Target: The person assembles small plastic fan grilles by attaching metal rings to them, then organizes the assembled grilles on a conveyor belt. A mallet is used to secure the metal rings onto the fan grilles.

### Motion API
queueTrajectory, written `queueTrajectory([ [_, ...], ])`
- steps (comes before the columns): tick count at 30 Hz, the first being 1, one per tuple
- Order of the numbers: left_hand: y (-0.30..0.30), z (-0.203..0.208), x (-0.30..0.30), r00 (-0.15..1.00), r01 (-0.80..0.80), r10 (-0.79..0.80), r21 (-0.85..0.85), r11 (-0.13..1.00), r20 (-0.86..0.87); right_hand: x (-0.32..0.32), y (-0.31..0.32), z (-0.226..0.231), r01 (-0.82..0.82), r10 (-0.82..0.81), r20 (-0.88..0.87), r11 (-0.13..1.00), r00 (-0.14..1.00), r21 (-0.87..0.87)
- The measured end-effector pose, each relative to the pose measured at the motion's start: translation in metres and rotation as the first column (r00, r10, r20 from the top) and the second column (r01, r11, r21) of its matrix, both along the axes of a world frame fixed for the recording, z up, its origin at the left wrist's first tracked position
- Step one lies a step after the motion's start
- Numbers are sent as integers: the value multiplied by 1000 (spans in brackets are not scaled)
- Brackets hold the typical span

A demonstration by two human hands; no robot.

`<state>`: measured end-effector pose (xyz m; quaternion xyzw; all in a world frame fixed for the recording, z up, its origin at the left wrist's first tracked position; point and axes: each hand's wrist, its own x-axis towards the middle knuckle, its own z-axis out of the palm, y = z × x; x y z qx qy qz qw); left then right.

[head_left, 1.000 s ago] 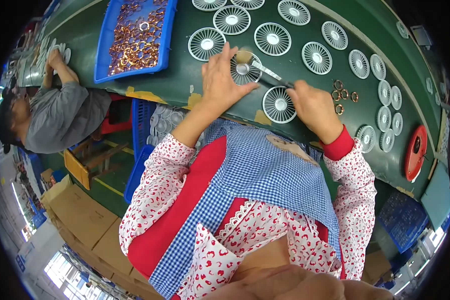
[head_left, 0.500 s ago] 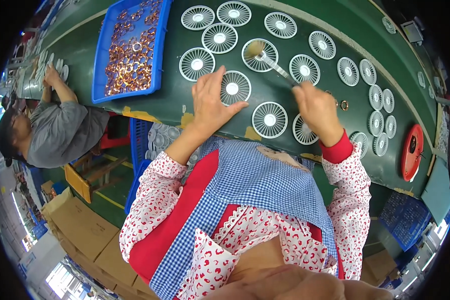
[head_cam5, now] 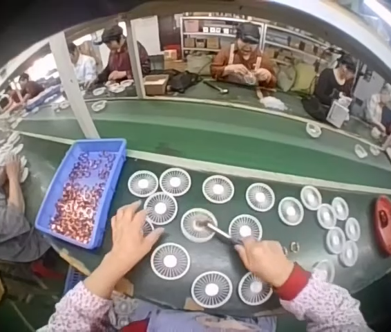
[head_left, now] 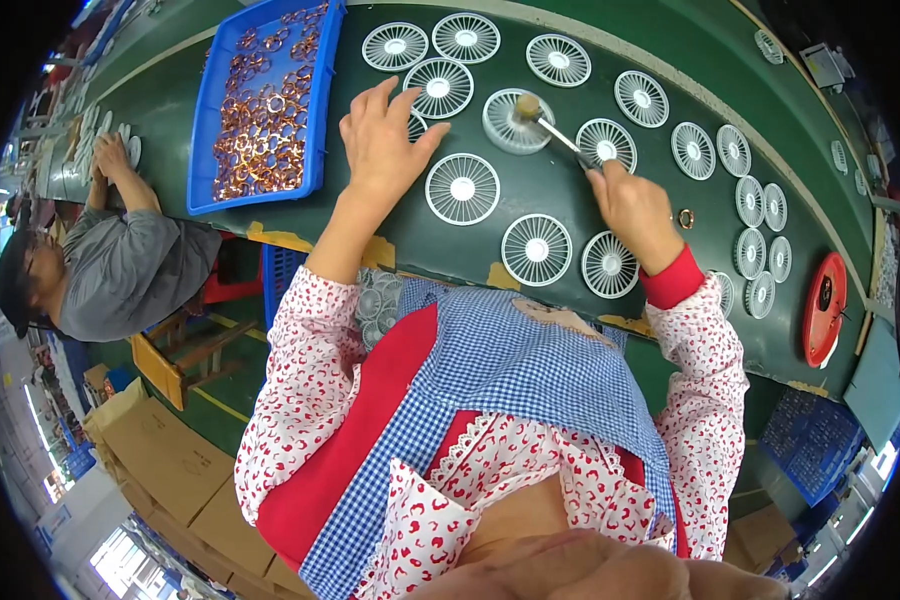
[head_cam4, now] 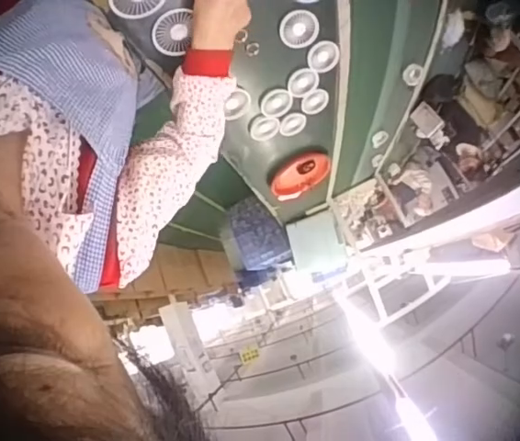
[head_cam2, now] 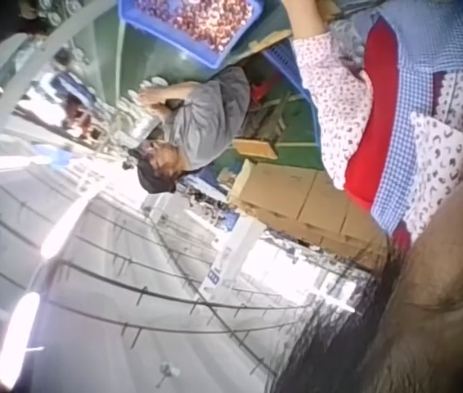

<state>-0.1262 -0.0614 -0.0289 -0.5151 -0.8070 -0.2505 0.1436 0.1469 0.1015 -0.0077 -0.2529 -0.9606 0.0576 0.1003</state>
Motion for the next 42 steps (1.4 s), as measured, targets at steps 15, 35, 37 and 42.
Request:
queueTrajectory([
  [15,-20,-17,11,989,-24,23,11,1000,143,-112,52,12,-12,-5,-204,997,979,-82],
  [35,-22,-6,20,987,-41,33,53,998,158,-167,38,19,-159,148,-142,985,979,-74],
  [37,-23,-5,21,987,-29,21,51,998,160,-166,39,11,-217,217,-21,976,976,-4],
  [42,-25,-6,21,988,-49,40,59,997,150,-175,33,25,-198,191,-217,980,957,-11],
])
